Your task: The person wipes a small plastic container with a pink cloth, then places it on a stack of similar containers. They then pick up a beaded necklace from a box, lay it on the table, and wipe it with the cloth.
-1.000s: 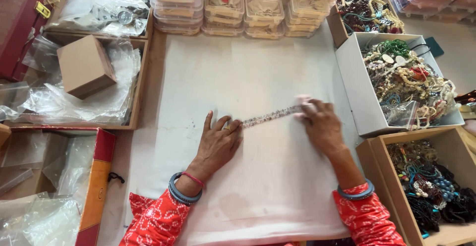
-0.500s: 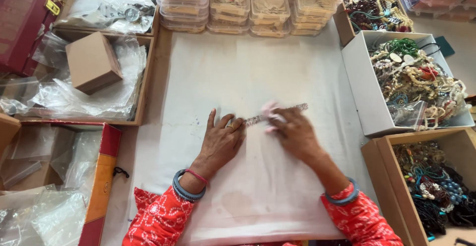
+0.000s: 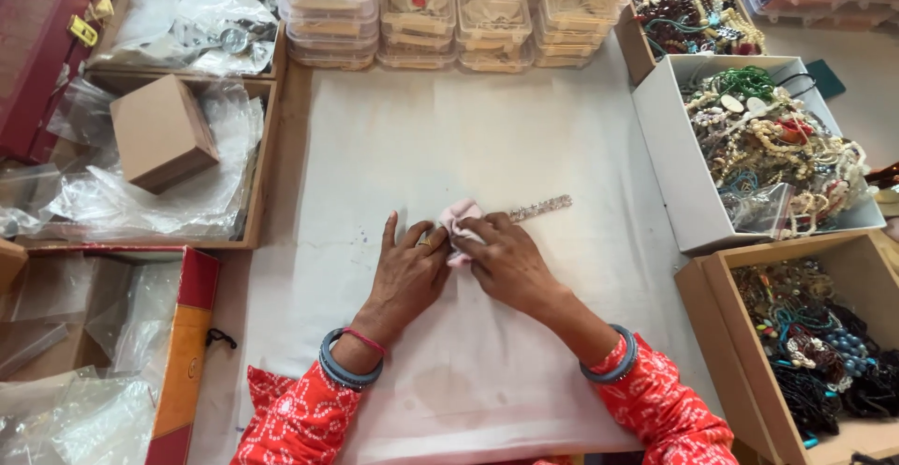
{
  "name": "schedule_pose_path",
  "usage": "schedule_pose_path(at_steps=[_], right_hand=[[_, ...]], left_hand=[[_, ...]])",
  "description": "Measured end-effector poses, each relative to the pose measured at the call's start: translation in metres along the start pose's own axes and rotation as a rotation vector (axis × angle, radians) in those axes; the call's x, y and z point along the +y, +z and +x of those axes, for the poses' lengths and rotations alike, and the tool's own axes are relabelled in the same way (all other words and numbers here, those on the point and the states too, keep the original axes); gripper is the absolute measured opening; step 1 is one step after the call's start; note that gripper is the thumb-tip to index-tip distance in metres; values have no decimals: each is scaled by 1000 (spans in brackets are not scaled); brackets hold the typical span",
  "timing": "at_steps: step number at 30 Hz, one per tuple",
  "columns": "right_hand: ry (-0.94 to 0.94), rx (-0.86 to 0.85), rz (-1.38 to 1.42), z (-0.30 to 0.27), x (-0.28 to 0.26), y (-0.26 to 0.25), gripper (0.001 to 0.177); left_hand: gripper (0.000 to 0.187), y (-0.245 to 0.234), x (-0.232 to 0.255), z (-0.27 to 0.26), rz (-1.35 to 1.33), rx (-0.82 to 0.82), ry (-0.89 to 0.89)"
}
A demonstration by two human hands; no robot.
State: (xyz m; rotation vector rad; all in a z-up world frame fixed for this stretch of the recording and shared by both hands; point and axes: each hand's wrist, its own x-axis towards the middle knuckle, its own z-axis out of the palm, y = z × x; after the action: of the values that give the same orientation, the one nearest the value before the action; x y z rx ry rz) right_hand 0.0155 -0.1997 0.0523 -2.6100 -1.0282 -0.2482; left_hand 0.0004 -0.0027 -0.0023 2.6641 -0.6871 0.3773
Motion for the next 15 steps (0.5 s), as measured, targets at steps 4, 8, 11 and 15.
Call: schedule_pose_path(at_steps=[4, 8, 11, 15], right_hand=[[84, 99, -93, -15, 45, -4, 37], [433, 141, -197, -45, 99, -26, 33], [593, 224, -219, -72, 138, -21, 34], [722, 430, -22, -88, 162, -10, 32]], left_hand=[[26, -2, -1, -2, -4, 100, 29], [29, -4, -1, -2, -25, 95, 45], [27, -5, -2, -1, -21, 98, 53], [17, -12, -10, -1, -45, 94, 8]])
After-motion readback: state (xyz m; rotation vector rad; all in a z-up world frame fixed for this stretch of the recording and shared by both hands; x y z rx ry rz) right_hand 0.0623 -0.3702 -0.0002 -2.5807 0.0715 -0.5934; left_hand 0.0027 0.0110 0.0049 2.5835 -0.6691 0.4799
